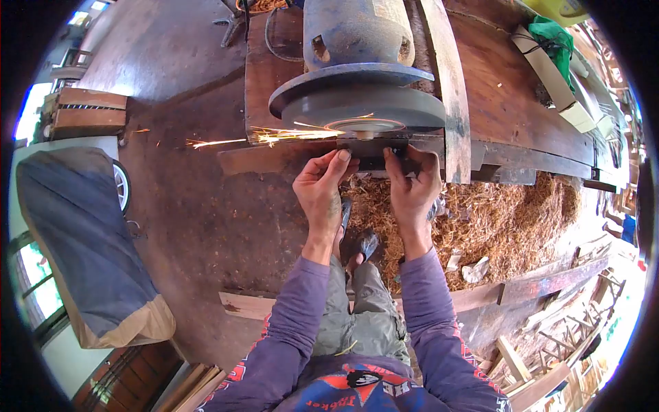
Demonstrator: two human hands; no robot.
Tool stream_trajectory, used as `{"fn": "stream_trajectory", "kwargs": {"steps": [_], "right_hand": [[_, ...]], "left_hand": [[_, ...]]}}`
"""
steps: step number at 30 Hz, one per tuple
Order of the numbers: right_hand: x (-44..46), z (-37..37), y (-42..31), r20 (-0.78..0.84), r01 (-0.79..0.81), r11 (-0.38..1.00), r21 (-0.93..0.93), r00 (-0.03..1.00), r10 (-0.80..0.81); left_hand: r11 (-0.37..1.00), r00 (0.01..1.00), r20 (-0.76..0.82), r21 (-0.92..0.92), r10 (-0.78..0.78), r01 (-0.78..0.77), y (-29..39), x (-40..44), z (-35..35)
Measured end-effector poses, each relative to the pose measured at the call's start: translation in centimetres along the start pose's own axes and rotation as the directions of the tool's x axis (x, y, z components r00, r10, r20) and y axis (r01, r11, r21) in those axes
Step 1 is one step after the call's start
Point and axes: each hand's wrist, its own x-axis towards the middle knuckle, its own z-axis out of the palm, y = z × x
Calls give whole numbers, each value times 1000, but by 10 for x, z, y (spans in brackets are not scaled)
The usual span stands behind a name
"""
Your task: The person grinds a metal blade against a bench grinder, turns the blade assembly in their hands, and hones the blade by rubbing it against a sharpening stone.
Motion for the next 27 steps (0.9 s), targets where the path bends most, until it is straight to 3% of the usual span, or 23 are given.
{"fn": "stream_trajectory", "kwargs": {"steps": [5,14,20,27], "right_hand": [[3,-4,0,-9,88,994,-70,996,-89],[8,-14,-4,-7,80,995,-55,997,-80],[11,-23,4,77,-7,1000,-5,997,7],[15,-22,24,-11,114,993,-1,993,-114]], "left_hand": [[1000,1000,2,1,0,0,-2,-2,3],[1000,1000,-1,26,-18,18,-6,-6,12],[1000,1000,16,20,-18,18,-12,-8,18],[1000,999,40,16,-4,4,-17,-9,21]]}}
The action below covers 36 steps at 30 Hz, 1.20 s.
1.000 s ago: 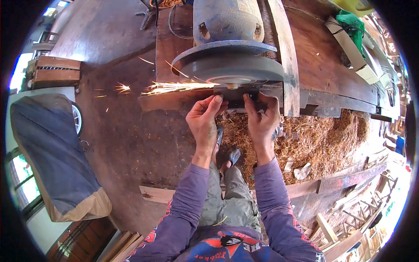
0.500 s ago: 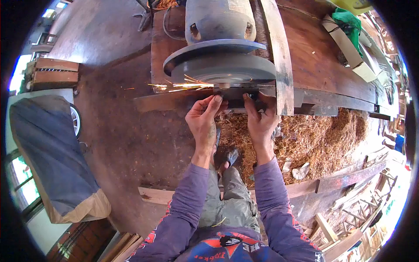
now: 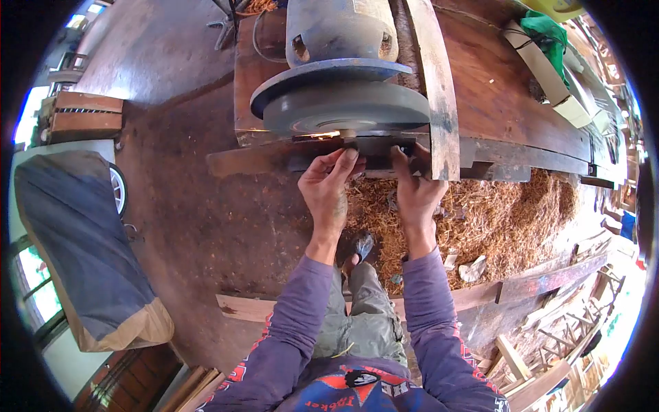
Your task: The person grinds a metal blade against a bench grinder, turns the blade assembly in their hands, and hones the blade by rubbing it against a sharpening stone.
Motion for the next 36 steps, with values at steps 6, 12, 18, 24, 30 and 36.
{"fn": "stream_trajectory", "kwargs": {"steps": [6,12,18,24,30,36], "right_hand": [[-5,5,-18,70,-80,997,8,994,80],[-14,29,-28,0,-37,999,-37,999,37],[-19,44,-37,10,24,999,-40,1000,-23],[-18,39,-37,17,-7,996,-92,1000,9],[-15,29,-27,8,-88,995,-35,996,89],[-13,27,-24,7,-106,994,-13,994,106]], "left_hand": [[1000,999,-43,-15,-8,8,7,2,-9],[1000,998,-65,-10,24,-25,20,9,-28],[998,998,-52,-25,48,-49,29,15,-46],[999,998,-49,-8,35,-36,28,15,-42],[1000,999,-44,-7,15,-16,19,12,-31],[1000,999,-33,-10,18,-18,19,9,-26]]}}
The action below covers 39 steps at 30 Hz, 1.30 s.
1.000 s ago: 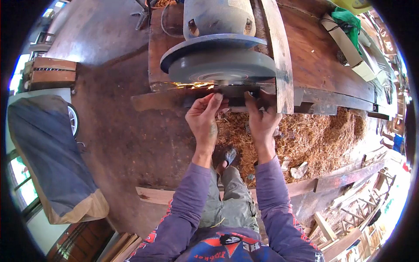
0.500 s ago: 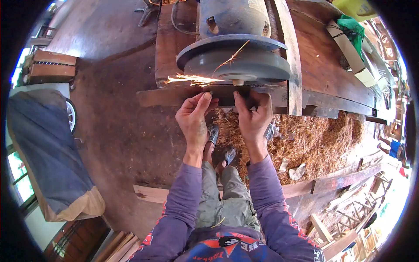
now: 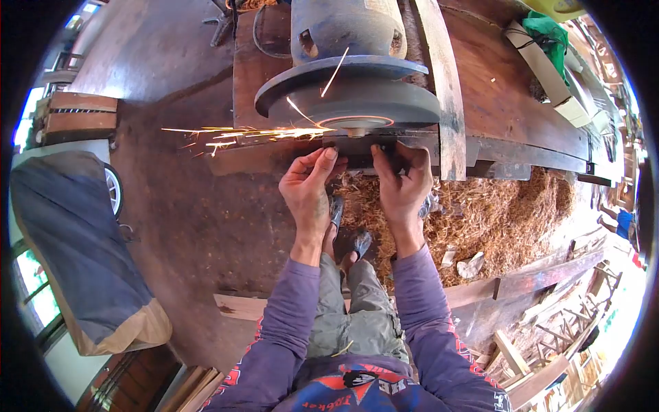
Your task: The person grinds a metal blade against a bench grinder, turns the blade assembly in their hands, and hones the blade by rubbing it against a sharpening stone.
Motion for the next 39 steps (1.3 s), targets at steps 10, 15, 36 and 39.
{"fn": "stream_trajectory", "kwargs": {"steps": [10,15,36,39], "right_hand": [[3,-7,7,14,44,999,-29,999,-43],[4,-11,-1,20,-15,997,71,1000,14],[17,-32,25,17,116,992,-44,993,-115],[20,-33,19,-8,116,993,-11,993,-116]], "left_hand": [[1000,1000,3,7,-11,11,-5,-2,5],[1000,1000,1,9,-12,12,-6,-4,11],[1000,999,22,5,-29,28,-19,-12,31],[999,999,20,12,-38,38,-19,-12,33]]}}
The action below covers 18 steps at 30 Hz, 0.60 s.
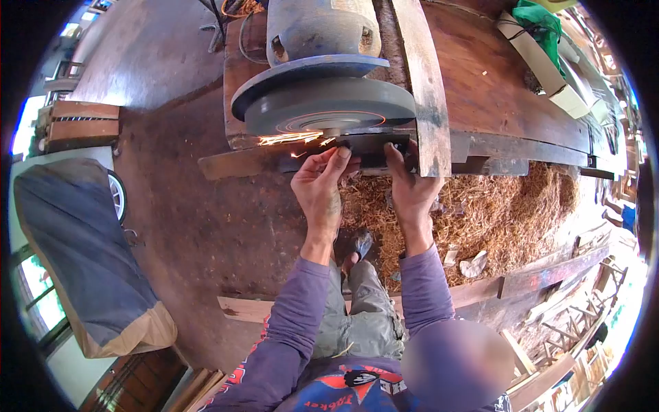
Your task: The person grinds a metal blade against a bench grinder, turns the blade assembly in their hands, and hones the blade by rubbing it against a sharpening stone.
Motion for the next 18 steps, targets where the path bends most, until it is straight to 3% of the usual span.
{"fn": "stream_trajectory", "kwargs": {"steps": [11,13,16,18], "right_hand": [[5,-7,-3,-27,78,997,-18,997,-79],[5,-9,-8,0,-50,996,78,999,50],[2,-6,5,-57,23,1000,17,998,-22],[-2,-7,14,-63,-16,998,56,998,20]], "left_hand": [[1000,1000,28,-5,-8,8,-5,0,5],[1000,999,35,-4,-7,7,-7,0,5],[1000,999,41,-26,-7,8,-9,-1,8],[1000,998,56,8,-16,15,-10,-2,10]]}}
